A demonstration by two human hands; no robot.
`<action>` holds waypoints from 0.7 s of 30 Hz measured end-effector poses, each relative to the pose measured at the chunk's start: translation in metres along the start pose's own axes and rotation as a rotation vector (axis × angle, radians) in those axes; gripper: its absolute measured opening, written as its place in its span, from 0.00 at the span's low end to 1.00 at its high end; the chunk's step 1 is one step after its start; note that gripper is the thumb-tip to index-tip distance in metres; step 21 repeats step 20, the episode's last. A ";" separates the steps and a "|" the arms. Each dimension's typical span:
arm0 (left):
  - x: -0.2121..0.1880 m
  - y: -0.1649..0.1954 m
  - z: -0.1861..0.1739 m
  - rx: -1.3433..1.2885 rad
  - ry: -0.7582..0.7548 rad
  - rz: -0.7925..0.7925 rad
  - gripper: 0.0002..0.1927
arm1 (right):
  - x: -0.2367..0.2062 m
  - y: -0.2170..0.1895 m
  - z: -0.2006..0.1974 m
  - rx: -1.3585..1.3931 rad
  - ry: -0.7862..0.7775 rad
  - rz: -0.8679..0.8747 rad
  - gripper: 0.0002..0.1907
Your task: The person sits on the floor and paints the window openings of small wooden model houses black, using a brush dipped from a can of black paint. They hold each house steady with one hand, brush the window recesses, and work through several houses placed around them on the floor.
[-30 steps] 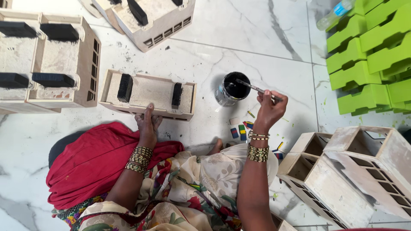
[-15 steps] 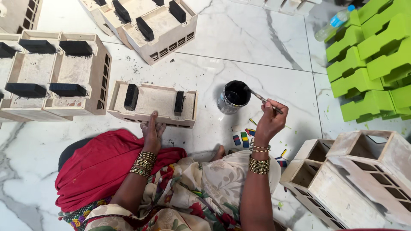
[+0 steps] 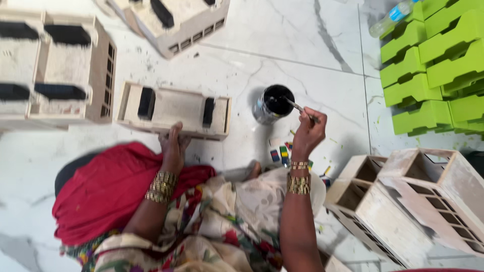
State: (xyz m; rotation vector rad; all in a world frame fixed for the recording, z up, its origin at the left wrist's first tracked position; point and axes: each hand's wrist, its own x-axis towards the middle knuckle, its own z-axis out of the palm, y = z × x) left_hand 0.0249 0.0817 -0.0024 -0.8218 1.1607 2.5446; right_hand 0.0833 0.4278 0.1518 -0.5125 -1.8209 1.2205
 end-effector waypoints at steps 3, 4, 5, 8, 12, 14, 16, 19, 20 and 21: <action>-0.006 -0.004 -0.018 -0.037 -0.176 0.060 0.36 | -0.007 0.026 -0.007 0.415 0.019 0.253 0.08; 0.000 -0.001 -0.014 -0.048 -0.206 0.069 0.33 | 0.000 0.035 -0.007 0.480 0.086 0.337 0.09; -0.002 -0.002 -0.014 -0.057 -0.234 0.080 0.31 | 0.004 0.042 -0.016 0.546 0.150 0.423 0.09; -0.016 -0.004 -0.021 -0.097 -0.219 0.082 0.32 | -0.001 0.062 -0.050 0.739 0.232 0.608 0.11; -0.031 0.001 -0.020 -0.138 -0.245 0.065 0.37 | -0.016 0.056 -0.066 1.105 0.071 0.661 0.08; -0.038 0.002 -0.022 -0.183 -0.254 0.060 0.35 | -0.031 0.025 -0.069 1.013 0.005 0.595 0.07; -0.036 0.004 -0.020 -0.056 -0.416 0.288 0.29 | -0.039 -0.023 -0.056 0.902 -0.054 0.505 0.07; -0.040 -0.002 -0.034 0.084 -0.636 0.539 0.15 | -0.068 -0.112 -0.036 0.685 -0.157 0.338 0.08; -0.037 -0.004 -0.033 -0.104 -0.572 0.358 0.12 | -0.077 -0.142 -0.024 0.618 -0.219 0.260 0.07; -0.037 -0.004 -0.033 -0.104 -0.572 0.358 0.12 | -0.077 -0.142 -0.024 0.618 -0.219 0.260 0.07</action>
